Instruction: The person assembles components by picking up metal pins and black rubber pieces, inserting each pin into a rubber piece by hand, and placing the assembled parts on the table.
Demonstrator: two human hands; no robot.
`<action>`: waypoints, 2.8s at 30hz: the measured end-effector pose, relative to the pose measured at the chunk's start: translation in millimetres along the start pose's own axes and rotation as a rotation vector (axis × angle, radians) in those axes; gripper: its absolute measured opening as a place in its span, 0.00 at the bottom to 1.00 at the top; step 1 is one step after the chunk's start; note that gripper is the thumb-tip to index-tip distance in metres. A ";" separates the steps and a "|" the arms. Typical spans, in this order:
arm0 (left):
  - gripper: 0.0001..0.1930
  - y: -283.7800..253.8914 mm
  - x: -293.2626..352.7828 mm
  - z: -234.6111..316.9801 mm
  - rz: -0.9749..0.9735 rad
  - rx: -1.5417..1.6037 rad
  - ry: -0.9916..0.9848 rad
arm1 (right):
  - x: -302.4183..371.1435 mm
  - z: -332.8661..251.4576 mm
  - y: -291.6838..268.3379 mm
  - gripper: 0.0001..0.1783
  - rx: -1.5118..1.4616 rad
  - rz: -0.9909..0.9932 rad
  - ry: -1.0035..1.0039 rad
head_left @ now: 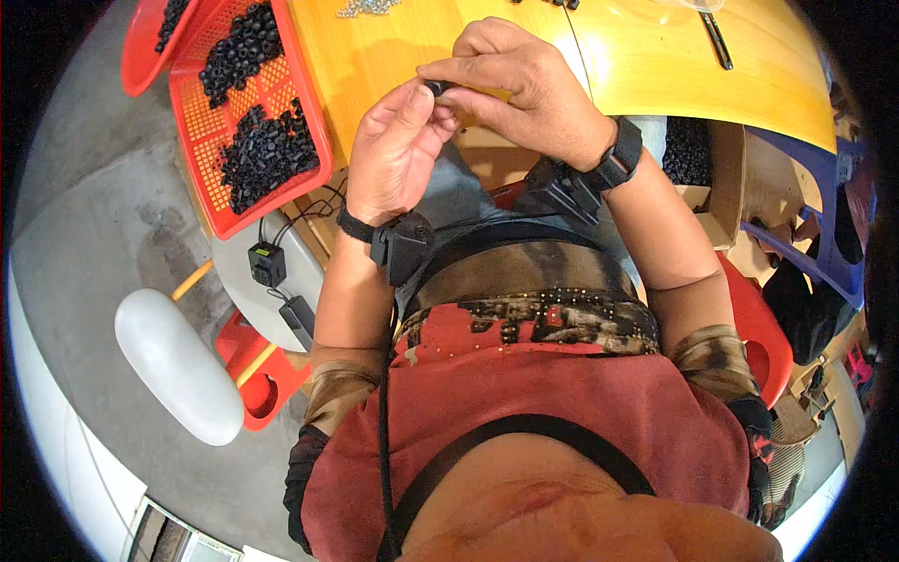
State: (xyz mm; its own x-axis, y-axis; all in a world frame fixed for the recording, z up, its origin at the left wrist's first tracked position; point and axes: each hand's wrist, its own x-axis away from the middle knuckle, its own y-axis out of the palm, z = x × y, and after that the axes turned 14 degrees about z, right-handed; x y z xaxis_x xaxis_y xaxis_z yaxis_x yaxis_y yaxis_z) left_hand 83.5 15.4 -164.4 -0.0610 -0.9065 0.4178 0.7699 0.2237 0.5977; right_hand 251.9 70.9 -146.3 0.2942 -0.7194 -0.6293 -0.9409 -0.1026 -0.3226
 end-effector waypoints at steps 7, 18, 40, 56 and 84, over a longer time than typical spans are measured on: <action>0.16 7.5 8.7 1.9 -0.035 0.114 0.015 | 11.8 -7.0 10.0 0.28 -0.128 0.106 0.338; 0.16 26.0 19.6 -5.1 -0.159 0.197 0.113 | 4.8 -34.0 41.6 0.19 -0.449 0.158 0.722; 0.15 19.9 14.1 -4.1 -0.026 0.203 -0.099 | 3.3 -17.8 -8.8 0.16 -0.041 0.026 0.093; 0.11 24.0 9.1 -7.2 0.026 0.003 -0.152 | 16.3 -21.2 -15.9 0.13 0.112 0.059 0.130; 0.13 4.8 -20.5 -13.3 0.092 0.013 -0.149 | 5.3 44.2 -91.1 0.12 0.113 0.669 0.654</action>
State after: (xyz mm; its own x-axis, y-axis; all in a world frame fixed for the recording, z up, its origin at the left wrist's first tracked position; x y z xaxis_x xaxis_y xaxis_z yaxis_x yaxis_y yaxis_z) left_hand 96.9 30.3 -179.3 -0.0848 -0.8188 0.5677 0.7683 0.3091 0.5606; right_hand 346.6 106.8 -151.5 -0.4860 -0.8513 -0.1979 -0.8486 0.5138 -0.1263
